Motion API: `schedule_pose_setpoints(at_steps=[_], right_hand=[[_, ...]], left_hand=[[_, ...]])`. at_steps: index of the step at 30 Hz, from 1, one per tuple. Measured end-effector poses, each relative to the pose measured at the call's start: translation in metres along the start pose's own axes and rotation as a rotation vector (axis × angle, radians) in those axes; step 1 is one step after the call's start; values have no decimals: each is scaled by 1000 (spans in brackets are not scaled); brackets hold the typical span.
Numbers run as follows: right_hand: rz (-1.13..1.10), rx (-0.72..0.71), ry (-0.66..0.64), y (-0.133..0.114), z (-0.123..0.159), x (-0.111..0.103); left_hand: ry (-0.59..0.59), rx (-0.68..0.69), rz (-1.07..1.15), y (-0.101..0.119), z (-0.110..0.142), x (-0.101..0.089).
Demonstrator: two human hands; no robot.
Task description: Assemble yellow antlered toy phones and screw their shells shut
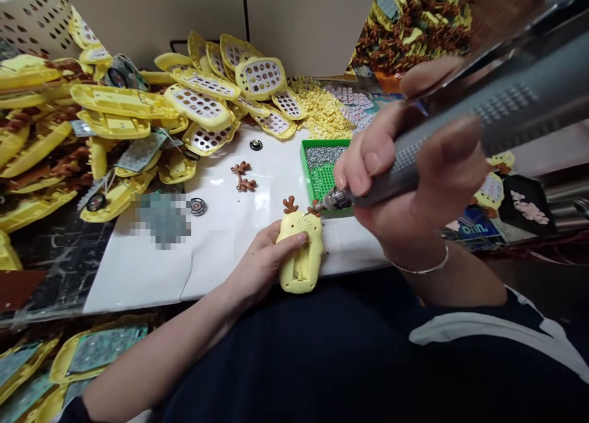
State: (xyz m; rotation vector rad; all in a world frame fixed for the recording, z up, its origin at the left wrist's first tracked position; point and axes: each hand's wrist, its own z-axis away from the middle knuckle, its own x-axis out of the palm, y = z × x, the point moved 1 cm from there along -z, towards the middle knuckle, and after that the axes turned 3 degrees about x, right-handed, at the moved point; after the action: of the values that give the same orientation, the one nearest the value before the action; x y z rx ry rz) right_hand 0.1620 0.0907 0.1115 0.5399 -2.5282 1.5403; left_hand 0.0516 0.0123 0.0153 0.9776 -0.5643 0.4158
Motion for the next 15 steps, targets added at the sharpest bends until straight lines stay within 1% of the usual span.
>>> schedule_pose_setpoints(at_steps=[3, 5, 10, 12, 15], right_hand=[[11, 94, -72, 1, 10, 9], [-12, 84, -103, 6, 13, 10], [-73, 110, -115, 17, 16, 5], [-112, 119, -152, 22, 18, 3], [-181, 126, -245, 33, 21, 1]], left_hand=[[4, 20, -23, 0, 0, -1], [5, 22, -24, 0, 0, -2], [4, 8, -28, 1, 1, -2], [6, 3, -27, 1, 1, -2], [17, -1, -22, 0, 0, -3]])
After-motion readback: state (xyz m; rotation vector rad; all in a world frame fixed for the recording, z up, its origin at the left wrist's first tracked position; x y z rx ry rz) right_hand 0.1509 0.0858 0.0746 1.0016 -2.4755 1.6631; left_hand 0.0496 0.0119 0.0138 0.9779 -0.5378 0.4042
